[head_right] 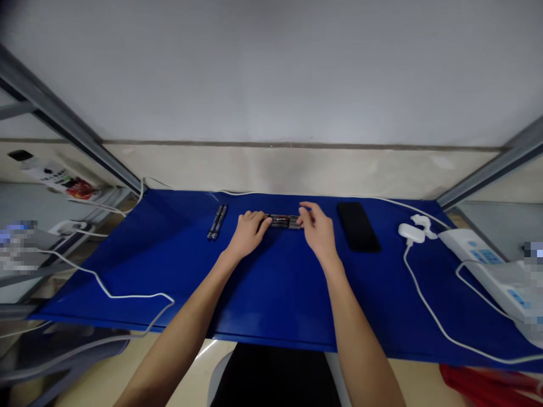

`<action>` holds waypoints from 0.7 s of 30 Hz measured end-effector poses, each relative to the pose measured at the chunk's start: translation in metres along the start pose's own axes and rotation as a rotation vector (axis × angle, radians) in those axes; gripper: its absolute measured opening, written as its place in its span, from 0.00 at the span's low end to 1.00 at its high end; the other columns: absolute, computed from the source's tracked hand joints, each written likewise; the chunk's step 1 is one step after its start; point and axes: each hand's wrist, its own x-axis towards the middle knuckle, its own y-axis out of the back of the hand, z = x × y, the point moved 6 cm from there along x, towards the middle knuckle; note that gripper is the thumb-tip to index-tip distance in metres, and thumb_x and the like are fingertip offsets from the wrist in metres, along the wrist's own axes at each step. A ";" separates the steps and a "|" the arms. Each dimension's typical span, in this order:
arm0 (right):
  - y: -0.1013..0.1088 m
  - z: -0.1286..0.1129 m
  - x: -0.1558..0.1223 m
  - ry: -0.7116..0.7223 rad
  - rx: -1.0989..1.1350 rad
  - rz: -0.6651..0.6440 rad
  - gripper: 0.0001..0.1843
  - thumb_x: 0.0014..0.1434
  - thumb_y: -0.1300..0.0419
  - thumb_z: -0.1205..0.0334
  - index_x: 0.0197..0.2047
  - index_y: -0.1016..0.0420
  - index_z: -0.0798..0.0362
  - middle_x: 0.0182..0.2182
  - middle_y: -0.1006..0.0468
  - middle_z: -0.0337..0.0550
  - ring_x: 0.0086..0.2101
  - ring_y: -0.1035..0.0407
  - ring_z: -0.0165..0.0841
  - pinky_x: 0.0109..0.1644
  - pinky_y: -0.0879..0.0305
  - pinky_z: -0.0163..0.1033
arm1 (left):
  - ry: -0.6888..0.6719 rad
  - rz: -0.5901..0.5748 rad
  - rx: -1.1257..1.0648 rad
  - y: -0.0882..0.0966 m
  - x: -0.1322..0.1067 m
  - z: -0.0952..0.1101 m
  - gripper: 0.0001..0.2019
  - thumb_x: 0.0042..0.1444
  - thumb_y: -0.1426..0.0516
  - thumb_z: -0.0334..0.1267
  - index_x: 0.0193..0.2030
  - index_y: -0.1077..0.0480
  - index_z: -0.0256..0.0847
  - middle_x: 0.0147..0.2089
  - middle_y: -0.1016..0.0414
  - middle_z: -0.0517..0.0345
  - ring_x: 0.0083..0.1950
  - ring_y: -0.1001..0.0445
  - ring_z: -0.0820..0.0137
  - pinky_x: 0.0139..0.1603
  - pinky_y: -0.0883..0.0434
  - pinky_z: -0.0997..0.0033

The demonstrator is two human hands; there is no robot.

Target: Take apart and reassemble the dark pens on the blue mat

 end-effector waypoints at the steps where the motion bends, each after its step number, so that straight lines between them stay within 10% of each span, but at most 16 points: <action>1: 0.011 0.008 0.002 -0.015 -0.090 0.083 0.21 0.65 0.48 0.47 0.52 0.28 0.52 0.27 0.22 0.42 0.27 0.28 0.35 0.36 0.33 0.41 | 0.013 0.009 0.000 0.000 0.000 -0.002 0.18 0.70 0.59 0.48 0.40 0.33 0.42 0.40 0.26 0.53 0.43 0.34 0.63 0.43 0.45 0.63; 9: 0.026 0.062 0.005 -0.163 -0.453 0.024 0.21 0.53 0.37 0.48 0.45 0.24 0.53 0.26 0.26 0.43 0.27 0.30 0.38 0.31 0.37 0.41 | 0.053 0.055 -0.008 0.002 0.000 -0.007 0.19 0.70 0.59 0.49 0.37 0.34 0.41 0.39 0.26 0.53 0.43 0.34 0.62 0.42 0.45 0.64; 21: 0.035 0.057 0.000 -0.114 -0.543 0.226 0.11 0.53 0.37 0.53 0.28 0.28 0.50 0.27 0.26 0.48 0.31 0.30 0.42 0.34 0.33 0.46 | 0.062 0.062 -0.006 0.002 0.000 -0.008 0.19 0.70 0.59 0.49 0.37 0.34 0.41 0.38 0.26 0.53 0.43 0.33 0.62 0.42 0.44 0.63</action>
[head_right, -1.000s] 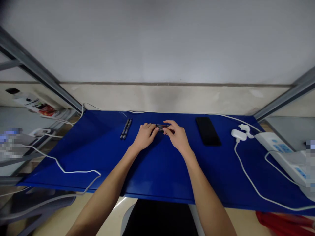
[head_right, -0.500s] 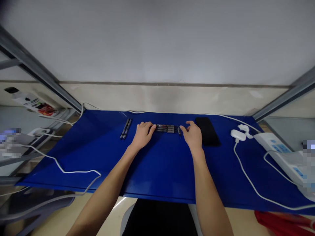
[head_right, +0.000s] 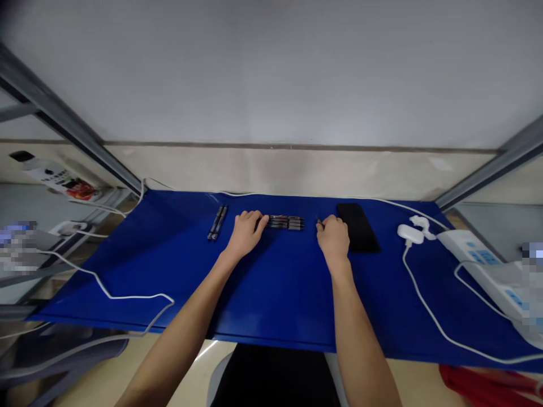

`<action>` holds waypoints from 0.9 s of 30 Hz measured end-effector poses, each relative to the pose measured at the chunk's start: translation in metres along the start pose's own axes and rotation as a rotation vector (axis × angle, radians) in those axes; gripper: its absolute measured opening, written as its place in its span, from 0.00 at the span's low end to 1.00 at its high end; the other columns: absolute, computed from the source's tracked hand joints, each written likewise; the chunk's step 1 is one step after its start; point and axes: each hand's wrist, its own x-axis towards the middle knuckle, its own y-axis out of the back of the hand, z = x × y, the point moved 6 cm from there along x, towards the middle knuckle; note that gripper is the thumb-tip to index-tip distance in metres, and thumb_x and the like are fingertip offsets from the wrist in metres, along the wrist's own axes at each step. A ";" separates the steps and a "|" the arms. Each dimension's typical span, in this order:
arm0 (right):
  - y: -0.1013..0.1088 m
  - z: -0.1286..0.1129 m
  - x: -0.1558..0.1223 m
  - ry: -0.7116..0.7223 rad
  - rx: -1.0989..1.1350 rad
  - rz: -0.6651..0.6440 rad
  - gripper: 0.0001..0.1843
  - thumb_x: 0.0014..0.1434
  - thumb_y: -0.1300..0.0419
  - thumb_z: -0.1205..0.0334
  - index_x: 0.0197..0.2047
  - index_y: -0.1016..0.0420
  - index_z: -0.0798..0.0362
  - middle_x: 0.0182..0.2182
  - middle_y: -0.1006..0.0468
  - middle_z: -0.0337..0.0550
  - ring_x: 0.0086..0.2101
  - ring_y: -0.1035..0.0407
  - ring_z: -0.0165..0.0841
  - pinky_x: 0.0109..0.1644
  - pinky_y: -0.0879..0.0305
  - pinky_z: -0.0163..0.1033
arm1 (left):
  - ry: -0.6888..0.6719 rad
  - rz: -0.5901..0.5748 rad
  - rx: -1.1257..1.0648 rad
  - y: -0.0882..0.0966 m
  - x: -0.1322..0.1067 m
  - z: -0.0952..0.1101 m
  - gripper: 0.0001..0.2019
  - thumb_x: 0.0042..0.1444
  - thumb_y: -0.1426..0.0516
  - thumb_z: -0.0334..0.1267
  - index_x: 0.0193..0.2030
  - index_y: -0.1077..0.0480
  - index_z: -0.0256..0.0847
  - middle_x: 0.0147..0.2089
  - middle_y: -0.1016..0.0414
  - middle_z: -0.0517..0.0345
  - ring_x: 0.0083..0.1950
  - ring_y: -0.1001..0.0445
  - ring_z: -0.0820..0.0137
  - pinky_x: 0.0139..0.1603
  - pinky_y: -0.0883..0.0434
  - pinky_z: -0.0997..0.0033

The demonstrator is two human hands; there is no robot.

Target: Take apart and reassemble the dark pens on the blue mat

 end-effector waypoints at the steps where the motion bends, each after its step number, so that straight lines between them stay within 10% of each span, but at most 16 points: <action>1: 0.002 -0.003 0.001 -0.021 0.051 0.001 0.10 0.54 0.39 0.53 0.30 0.28 0.51 0.26 0.26 0.47 0.29 0.30 0.41 0.34 0.33 0.46 | -0.003 0.003 -0.002 0.000 0.000 0.000 0.19 0.70 0.59 0.49 0.37 0.34 0.41 0.38 0.26 0.53 0.42 0.34 0.62 0.42 0.45 0.63; 10: -0.006 -0.050 -0.005 -0.123 0.836 -0.308 0.18 0.54 0.35 0.49 0.43 0.22 0.53 0.29 0.22 0.44 0.29 0.28 0.35 0.37 0.30 0.43 | -0.020 -0.014 0.001 -0.002 -0.001 0.002 0.19 0.70 0.59 0.49 0.38 0.34 0.41 0.39 0.26 0.53 0.42 0.34 0.62 0.43 0.44 0.63; 27: -0.016 -0.065 -0.016 -0.107 0.865 -0.427 0.15 0.54 0.34 0.52 0.41 0.22 0.52 0.27 0.22 0.42 0.28 0.29 0.33 0.37 0.32 0.41 | -0.041 -0.032 0.000 -0.004 -0.002 0.007 0.19 0.70 0.59 0.49 0.39 0.33 0.41 0.39 0.26 0.52 0.43 0.34 0.61 0.43 0.44 0.63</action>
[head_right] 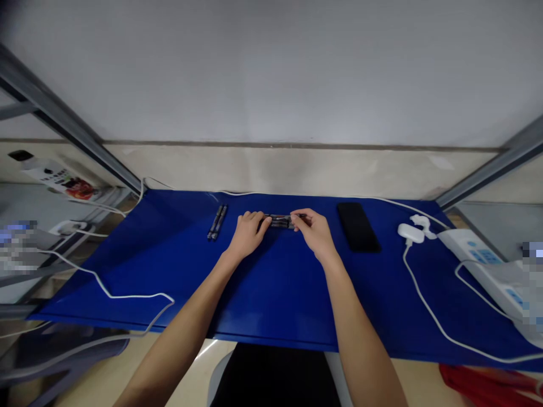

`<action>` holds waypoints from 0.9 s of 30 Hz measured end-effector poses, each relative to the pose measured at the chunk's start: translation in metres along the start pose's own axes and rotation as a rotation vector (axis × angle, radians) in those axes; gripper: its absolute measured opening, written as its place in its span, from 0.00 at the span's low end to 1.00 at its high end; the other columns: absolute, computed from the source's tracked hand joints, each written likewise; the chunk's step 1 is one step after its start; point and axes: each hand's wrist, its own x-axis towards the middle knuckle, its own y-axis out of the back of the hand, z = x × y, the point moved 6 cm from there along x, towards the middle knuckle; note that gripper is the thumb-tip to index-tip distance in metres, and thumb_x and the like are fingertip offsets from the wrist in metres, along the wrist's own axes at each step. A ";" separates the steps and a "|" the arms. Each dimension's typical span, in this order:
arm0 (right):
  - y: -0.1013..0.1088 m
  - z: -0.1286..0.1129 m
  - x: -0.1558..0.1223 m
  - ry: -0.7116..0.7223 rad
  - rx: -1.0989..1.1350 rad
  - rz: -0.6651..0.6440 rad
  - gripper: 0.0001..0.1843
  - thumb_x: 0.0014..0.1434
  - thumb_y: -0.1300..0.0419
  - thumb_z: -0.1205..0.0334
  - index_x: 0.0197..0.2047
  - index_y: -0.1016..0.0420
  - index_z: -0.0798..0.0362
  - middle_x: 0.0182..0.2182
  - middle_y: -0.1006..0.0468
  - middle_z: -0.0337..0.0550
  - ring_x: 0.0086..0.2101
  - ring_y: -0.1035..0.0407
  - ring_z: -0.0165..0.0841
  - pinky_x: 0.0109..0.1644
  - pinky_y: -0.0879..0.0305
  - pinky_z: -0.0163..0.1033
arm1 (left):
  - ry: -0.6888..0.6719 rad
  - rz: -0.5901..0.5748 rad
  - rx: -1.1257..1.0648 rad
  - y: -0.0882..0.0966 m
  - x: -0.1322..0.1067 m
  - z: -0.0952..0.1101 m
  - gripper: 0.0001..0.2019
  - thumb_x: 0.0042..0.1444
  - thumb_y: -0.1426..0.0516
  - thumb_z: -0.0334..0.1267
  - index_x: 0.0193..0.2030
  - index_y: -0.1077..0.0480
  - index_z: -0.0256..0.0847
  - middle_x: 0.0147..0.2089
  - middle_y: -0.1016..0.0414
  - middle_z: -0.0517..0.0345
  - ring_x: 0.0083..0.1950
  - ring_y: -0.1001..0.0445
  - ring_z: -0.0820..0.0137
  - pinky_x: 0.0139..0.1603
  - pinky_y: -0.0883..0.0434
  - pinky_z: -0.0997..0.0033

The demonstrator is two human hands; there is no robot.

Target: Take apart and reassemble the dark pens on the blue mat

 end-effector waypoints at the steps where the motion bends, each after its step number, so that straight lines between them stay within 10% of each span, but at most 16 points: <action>1: -0.004 0.001 0.000 0.002 -0.002 -0.024 0.15 0.54 0.34 0.52 0.41 0.22 0.52 0.28 0.22 0.43 0.28 0.29 0.33 0.36 0.32 0.41 | -0.014 -0.009 -0.007 -0.001 -0.001 0.003 0.19 0.70 0.59 0.49 0.40 0.33 0.41 0.39 0.26 0.52 0.43 0.34 0.62 0.43 0.44 0.63; 8: -0.026 0.000 -0.006 0.047 -0.112 -0.145 0.17 0.58 0.38 0.49 0.41 0.22 0.54 0.25 0.24 0.41 0.25 0.32 0.32 0.30 0.36 0.38 | -0.137 -0.064 -0.116 0.001 -0.005 0.019 0.18 0.68 0.55 0.50 0.53 0.33 0.44 0.47 0.26 0.53 0.46 0.34 0.62 0.45 0.43 0.63; 14: -0.022 -0.010 -0.011 0.059 -0.401 -0.074 0.31 0.64 0.49 0.42 0.18 0.30 0.53 0.14 0.33 0.40 0.19 0.36 0.30 0.27 0.41 0.38 | -0.194 -0.057 -0.110 0.003 -0.005 0.021 0.19 0.70 0.59 0.48 0.57 0.33 0.51 0.45 0.27 0.55 0.45 0.35 0.64 0.45 0.45 0.64; 20: -0.029 -0.013 -0.011 0.160 -0.307 -0.114 0.16 0.61 0.42 0.46 0.37 0.26 0.51 0.26 0.24 0.40 0.25 0.32 0.32 0.30 0.39 0.36 | -0.104 -0.021 -0.050 0.004 -0.003 0.012 0.20 0.70 0.60 0.47 0.49 0.29 0.46 0.39 0.29 0.55 0.43 0.37 0.65 0.44 0.46 0.64; 27: -0.027 -0.013 -0.011 0.157 -0.449 -0.090 0.24 0.65 0.49 0.45 0.25 0.28 0.52 0.21 0.26 0.41 0.24 0.32 0.33 0.30 0.40 0.37 | -0.157 -0.036 -0.095 0.006 -0.003 0.017 0.20 0.70 0.59 0.49 0.52 0.29 0.49 0.42 0.29 0.55 0.45 0.37 0.64 0.45 0.46 0.63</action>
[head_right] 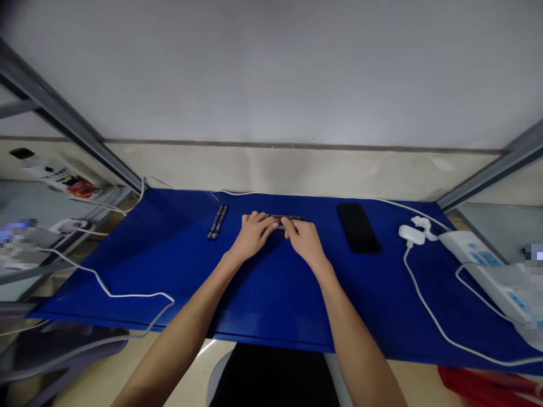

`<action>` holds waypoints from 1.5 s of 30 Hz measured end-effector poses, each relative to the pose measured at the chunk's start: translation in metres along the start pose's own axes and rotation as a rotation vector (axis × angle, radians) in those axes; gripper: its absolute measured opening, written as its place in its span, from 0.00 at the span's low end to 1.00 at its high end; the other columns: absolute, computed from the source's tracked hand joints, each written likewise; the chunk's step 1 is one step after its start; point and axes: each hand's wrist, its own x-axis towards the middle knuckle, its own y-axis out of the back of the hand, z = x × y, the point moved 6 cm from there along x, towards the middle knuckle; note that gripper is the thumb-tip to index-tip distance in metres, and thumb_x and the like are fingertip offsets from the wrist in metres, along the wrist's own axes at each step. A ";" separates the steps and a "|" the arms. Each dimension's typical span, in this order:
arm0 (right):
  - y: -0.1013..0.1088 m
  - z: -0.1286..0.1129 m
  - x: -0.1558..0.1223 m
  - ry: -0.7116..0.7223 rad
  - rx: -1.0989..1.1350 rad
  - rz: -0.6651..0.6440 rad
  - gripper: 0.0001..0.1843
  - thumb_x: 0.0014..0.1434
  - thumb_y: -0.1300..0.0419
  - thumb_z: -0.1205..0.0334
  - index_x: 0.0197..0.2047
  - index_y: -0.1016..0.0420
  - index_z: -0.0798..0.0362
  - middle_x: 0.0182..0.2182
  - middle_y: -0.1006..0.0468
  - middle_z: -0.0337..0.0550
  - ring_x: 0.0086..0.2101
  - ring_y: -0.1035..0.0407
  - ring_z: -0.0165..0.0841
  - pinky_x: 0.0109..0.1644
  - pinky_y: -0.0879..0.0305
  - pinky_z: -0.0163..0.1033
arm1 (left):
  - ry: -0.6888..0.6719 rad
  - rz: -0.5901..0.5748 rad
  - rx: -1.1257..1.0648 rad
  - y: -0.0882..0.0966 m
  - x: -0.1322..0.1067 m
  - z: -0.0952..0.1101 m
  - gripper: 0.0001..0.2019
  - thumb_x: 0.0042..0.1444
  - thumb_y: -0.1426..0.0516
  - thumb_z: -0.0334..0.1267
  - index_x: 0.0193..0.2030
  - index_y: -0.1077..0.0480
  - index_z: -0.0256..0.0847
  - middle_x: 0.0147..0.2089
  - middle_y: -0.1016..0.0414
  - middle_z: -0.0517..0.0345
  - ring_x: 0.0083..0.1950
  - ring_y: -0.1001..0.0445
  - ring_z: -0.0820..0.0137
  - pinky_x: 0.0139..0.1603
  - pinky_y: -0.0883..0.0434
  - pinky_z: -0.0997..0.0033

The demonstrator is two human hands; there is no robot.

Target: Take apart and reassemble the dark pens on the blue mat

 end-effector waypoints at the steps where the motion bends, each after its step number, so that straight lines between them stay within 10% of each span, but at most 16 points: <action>1: -0.001 -0.001 0.000 0.014 0.031 -0.008 0.21 0.64 0.47 0.45 0.28 0.27 0.51 0.23 0.25 0.40 0.24 0.31 0.33 0.30 0.39 0.37 | 0.025 0.009 0.015 0.000 0.000 -0.002 0.21 0.70 0.60 0.49 0.50 0.28 0.48 0.40 0.29 0.55 0.44 0.37 0.64 0.45 0.47 0.63; 4: -0.002 -0.005 -0.001 0.059 0.057 -0.023 0.16 0.63 0.44 0.47 0.36 0.27 0.50 0.25 0.25 0.39 0.24 0.32 0.32 0.30 0.39 0.36 | 0.045 0.007 0.003 0.001 0.000 -0.003 0.20 0.70 0.60 0.49 0.50 0.29 0.47 0.40 0.29 0.55 0.44 0.37 0.64 0.45 0.46 0.63; 9: 0.001 -0.002 -0.001 0.006 -0.028 -0.001 0.29 0.67 0.53 0.45 0.19 0.34 0.52 0.17 0.31 0.39 0.20 0.37 0.30 0.28 0.42 0.37 | -0.047 -0.048 -0.035 -0.001 0.000 0.004 0.19 0.69 0.57 0.50 0.52 0.30 0.49 0.44 0.28 0.56 0.45 0.36 0.65 0.46 0.46 0.63; 15: -0.001 -0.010 -0.002 0.079 0.035 0.002 0.16 0.64 0.46 0.47 0.36 0.28 0.50 0.24 0.27 0.38 0.23 0.34 0.31 0.29 0.41 0.36 | 0.048 -0.023 -0.004 -0.001 0.000 -0.003 0.21 0.70 0.60 0.49 0.50 0.29 0.46 0.40 0.29 0.55 0.45 0.37 0.64 0.45 0.46 0.62; 21: 0.003 -0.005 -0.001 -0.014 -0.080 0.051 0.31 0.67 0.54 0.45 0.16 0.40 0.51 0.14 0.35 0.40 0.19 0.39 0.31 0.26 0.47 0.39 | -0.045 -0.057 -0.015 -0.003 -0.001 0.006 0.19 0.69 0.57 0.51 0.56 0.31 0.50 0.45 0.29 0.54 0.47 0.37 0.63 0.46 0.46 0.62; 28: -0.002 -0.009 -0.001 0.076 -0.004 -0.005 0.17 0.64 0.47 0.48 0.34 0.26 0.51 0.25 0.26 0.39 0.24 0.36 0.31 0.28 0.44 0.36 | 0.016 -0.035 0.019 -0.002 0.001 0.000 0.21 0.69 0.59 0.50 0.54 0.30 0.49 0.40 0.31 0.54 0.44 0.38 0.64 0.45 0.46 0.63; 45: 0.004 0.000 0.000 -0.031 0.109 0.116 0.22 0.62 0.46 0.43 0.30 0.24 0.52 0.24 0.25 0.42 0.27 0.32 0.33 0.30 0.41 0.37 | 0.013 -0.041 0.021 -0.004 0.001 0.002 0.20 0.71 0.61 0.45 0.58 0.33 0.48 0.44 0.29 0.53 0.46 0.37 0.64 0.45 0.44 0.63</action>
